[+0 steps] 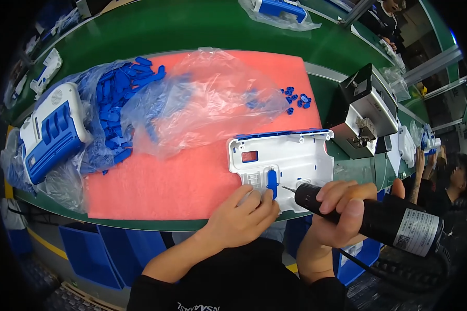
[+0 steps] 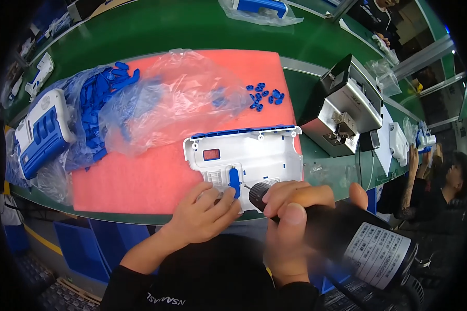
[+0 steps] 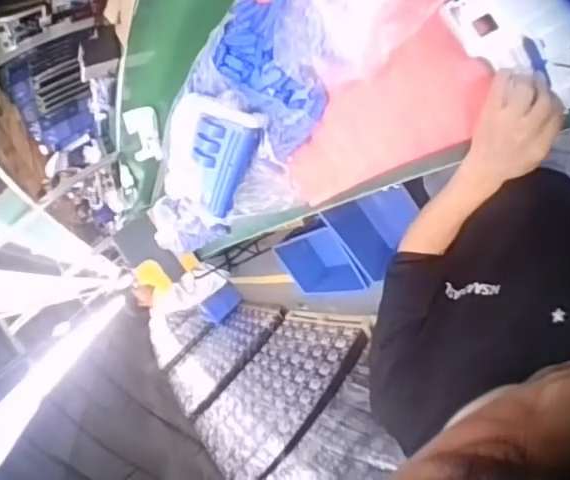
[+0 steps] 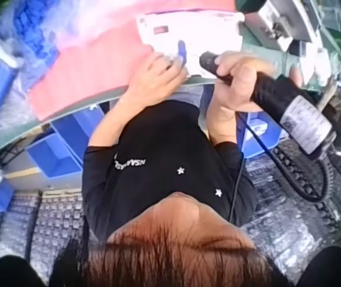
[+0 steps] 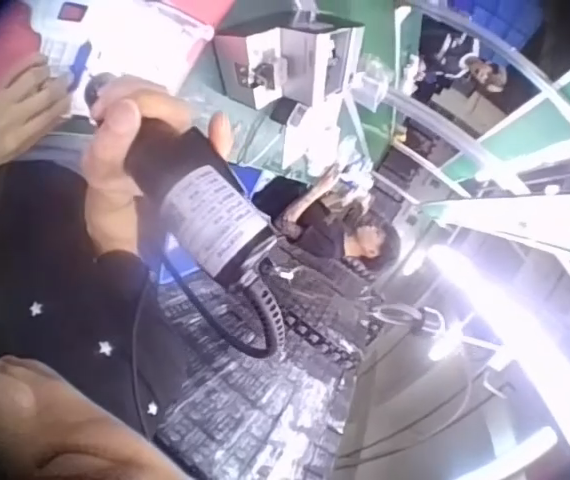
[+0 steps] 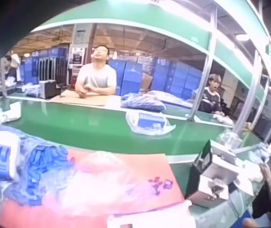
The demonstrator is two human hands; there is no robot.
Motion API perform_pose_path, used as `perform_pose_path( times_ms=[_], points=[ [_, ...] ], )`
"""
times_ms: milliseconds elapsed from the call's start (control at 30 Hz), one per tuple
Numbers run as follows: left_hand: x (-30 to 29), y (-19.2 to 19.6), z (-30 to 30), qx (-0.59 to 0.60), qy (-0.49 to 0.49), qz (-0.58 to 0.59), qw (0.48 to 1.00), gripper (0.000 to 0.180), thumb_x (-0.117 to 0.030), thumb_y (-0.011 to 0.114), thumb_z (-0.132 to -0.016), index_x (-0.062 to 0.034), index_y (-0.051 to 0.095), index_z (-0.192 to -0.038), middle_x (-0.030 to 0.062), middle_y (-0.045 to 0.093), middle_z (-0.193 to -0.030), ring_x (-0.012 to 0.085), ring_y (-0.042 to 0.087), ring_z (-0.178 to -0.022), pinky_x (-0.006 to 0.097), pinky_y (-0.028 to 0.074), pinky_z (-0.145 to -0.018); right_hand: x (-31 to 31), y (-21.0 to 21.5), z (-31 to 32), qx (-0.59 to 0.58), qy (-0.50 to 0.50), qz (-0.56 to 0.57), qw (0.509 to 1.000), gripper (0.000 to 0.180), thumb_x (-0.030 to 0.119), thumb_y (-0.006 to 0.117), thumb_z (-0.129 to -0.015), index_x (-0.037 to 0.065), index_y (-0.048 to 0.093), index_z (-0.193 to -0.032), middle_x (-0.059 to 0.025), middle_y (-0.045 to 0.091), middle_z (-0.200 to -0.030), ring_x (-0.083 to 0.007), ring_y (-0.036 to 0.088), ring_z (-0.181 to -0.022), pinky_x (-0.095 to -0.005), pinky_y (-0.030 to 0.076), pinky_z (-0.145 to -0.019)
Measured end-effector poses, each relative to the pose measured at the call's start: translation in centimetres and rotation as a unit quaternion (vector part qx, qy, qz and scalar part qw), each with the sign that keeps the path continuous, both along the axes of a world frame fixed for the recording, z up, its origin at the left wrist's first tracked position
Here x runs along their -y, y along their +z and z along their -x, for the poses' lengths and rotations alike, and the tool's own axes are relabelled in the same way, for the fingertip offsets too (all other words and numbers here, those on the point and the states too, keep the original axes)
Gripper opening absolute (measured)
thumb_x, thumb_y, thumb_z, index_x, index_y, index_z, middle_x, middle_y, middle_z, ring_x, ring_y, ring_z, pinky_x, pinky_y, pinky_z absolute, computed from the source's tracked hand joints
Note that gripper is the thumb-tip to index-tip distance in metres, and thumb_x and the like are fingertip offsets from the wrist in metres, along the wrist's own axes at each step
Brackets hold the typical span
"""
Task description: Assembling blue and white plastic toy gun components using an electric screwdriver on a factory line.
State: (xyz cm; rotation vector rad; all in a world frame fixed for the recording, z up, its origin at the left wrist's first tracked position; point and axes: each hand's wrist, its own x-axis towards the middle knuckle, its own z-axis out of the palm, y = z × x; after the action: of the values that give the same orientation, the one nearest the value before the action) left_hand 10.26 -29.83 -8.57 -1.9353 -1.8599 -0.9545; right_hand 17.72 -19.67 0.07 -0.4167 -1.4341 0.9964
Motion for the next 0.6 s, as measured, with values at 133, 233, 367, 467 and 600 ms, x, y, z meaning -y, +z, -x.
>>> perform_pose_path(
  times_ms=[133, 233, 367, 467, 600],
  points=[
    [0.1, 0.0, 0.2, -0.009, 0.000, 0.001, 1.000, 0.017, -0.015, 0.057, -0.074, -0.0043, 0.061, -0.087, 0.0092, 0.058, -0.096, 0.0199, 0.052, -0.086, 0.034, 0.044, -0.082, 0.2, -0.5, 0.6, 0.023, -0.010, -0.001, 1.000, 0.069, 0.015, 0.050, -0.080, 0.000, 0.010, -0.134, -0.0044, 0.041, -0.057, -0.0126, 0.042, -0.041, -0.0306, 0.045, -0.045],
    [0.3, 0.1, 0.3, -0.014, 0.001, 0.003, 1.000, 0.017, -0.015, 0.057, -0.075, -0.0045, 0.061, -0.087, 0.0094, 0.058, -0.096, 0.0201, 0.052, -0.087, 0.033, 0.044, -0.083, 0.0, -0.9, 0.5, 0.039, 0.000, -0.014, 0.999, 0.067, 0.014, 0.051, -0.081, 0.001, 0.012, -0.134, -0.0055, 0.043, -0.057, -0.0136, 0.043, -0.041, -0.0306, 0.046, -0.047],
    [0.2, 0.2, 0.3, -0.014, -0.007, 0.006, 1.000, 0.018, -0.016, 0.057, -0.075, -0.0045, 0.061, -0.088, 0.0097, 0.058, -0.096, 0.0203, 0.052, -0.087, 0.034, 0.044, -0.083, -0.2, -1.4, -0.2, 0.051, 0.088, -0.061, 0.993, 0.050, 0.013, 0.055, -0.081, 0.004, 0.024, -0.119, -0.0061, 0.045, -0.058, -0.0143, 0.045, -0.042, -0.0306, 0.047, -0.047],
    [0.2, 0.5, 0.5, -0.017, -0.015, 0.016, 1.000, 0.018, -0.017, 0.059, -0.076, -0.0047, 0.060, -0.089, 0.0099, 0.058, -0.096, 0.0206, 0.052, -0.086, 0.034, 0.044, -0.082, -0.1, -1.8, -0.4, 0.055, 0.117, -0.059, 0.990, 0.043, 0.008, 0.057, -0.080, 0.006, 0.026, -0.109, -0.0066, 0.048, -0.059, -0.0155, 0.048, -0.044, -0.0314, 0.047, -0.048],
    [0.2, 0.7, 0.3, -0.017, -0.017, 0.015, 1.000, 0.019, -0.019, 0.061, -0.076, -0.0053, 0.061, -0.090, 0.0096, 0.058, -0.097, 0.0207, 0.052, -0.085, 0.035, 0.044, -0.082, -1.0, -2.9, -1.7, 0.143, 0.141, -0.109, 0.974, 0.042, 0.001, 0.059, -0.077, 0.010, 0.027, -0.103, -0.0081, 0.052, -0.062, -0.0181, 0.054, -0.050, -0.0334, 0.050, -0.053]
  ],
)
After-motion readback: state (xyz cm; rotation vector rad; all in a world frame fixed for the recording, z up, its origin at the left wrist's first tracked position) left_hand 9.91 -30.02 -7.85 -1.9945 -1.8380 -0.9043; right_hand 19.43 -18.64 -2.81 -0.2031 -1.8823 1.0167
